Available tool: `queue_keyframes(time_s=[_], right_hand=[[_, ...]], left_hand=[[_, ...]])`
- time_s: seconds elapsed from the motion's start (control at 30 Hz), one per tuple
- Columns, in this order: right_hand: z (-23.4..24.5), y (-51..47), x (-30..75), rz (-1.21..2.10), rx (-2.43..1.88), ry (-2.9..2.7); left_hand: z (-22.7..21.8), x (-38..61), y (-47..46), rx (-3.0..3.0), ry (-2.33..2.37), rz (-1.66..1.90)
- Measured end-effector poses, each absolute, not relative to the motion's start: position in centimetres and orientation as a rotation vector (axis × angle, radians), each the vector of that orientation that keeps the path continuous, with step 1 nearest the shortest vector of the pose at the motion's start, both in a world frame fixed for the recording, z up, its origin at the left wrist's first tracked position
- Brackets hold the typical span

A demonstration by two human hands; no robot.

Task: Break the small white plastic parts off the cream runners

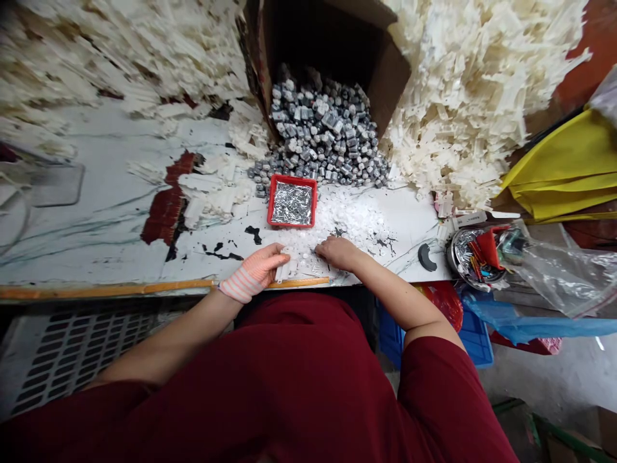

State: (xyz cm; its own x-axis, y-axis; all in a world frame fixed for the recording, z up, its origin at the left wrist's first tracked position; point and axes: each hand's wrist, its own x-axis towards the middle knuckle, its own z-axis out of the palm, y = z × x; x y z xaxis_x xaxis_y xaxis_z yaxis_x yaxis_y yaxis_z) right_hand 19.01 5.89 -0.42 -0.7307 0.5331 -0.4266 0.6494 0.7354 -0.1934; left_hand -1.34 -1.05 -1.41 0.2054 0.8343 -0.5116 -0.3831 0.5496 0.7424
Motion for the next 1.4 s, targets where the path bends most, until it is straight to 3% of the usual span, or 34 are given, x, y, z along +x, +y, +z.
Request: queue_keyframes(time_s=[0.4,0.6,1.4], right_hand=[[-1.0,3.3,22.8,-0.525,1.279,2.662],[-0.4,4.4,24.1,-0.509,1.733,2.586],[-0.3,7.4,22.7,-0.405,1.816,2.425]], left_hand=[[-1.7,-1.1,-0.7,0.553,1.073,0.898],[-1.7,-1.2,-0.4,0.540,1.052,0.914],[-1.9,-2.1,-0.2,0.555,1.097,0.942]])
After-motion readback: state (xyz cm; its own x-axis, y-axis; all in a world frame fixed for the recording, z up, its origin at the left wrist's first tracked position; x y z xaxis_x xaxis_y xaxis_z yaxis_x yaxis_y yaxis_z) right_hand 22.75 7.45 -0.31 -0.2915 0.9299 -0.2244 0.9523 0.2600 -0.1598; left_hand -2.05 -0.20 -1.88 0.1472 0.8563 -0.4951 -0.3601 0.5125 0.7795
